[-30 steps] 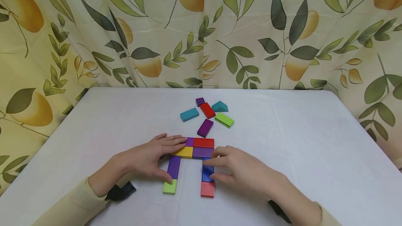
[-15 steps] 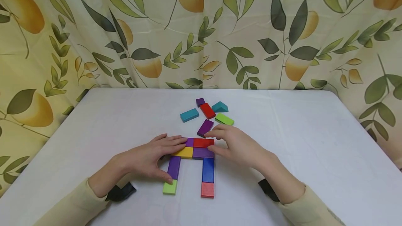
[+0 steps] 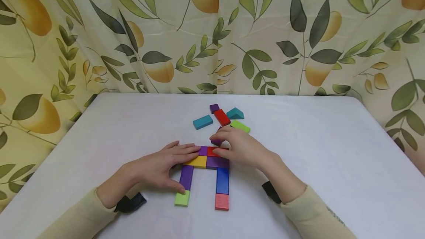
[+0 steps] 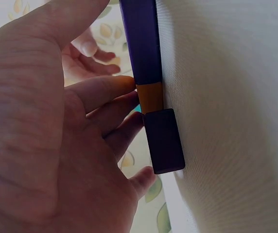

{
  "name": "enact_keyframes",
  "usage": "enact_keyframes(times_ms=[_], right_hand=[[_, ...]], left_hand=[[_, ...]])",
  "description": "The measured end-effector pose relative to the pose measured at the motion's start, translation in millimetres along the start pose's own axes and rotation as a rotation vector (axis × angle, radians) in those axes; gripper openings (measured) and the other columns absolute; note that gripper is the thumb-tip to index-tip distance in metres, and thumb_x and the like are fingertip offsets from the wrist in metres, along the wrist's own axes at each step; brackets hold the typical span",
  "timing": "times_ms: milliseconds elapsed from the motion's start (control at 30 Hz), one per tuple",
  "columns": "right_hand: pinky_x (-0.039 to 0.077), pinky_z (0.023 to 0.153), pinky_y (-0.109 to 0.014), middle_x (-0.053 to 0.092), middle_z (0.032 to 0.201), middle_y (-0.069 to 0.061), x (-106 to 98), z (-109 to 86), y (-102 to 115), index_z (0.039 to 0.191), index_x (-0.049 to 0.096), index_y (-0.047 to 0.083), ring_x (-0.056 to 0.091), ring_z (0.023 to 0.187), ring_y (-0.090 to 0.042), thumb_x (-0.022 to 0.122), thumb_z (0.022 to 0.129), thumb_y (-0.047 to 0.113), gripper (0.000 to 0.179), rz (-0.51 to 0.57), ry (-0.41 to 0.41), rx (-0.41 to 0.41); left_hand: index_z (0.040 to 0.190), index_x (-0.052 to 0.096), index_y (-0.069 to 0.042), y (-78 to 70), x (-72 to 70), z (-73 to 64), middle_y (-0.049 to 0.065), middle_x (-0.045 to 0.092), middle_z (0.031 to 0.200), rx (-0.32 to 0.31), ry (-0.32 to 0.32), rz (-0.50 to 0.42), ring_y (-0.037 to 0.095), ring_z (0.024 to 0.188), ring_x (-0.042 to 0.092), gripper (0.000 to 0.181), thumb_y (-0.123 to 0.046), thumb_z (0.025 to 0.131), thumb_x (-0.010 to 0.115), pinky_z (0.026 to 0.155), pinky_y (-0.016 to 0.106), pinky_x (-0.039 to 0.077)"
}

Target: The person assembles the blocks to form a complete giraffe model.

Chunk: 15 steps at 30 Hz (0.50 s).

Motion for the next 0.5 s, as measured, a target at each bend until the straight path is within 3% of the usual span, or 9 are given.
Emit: enact_keyframes(times_ms=[500], right_hand=[[0.052,0.097,-0.050,0.057,0.133,-0.016,-5.6,9.1,-19.7,0.130,0.067,0.006,0.052,0.125,-0.037,0.071,0.095,0.015,0.037,-0.067,-0.007,0.034]], left_hand=[[0.160,0.031,-0.018,-0.1,0.6,2.8,-0.009,0.019,0.166,0.017,0.001,-0.023,0.014,0.153,0.010,0.100,-0.060,0.082,0.076,0.122,0.044,0.004]])
Point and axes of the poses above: each hand's wrist, its own z-axis towards the middle knuckle, its own x-axis out of the palm, y = z × x, the point moved 6 cm from there along z, towards the middle knuckle
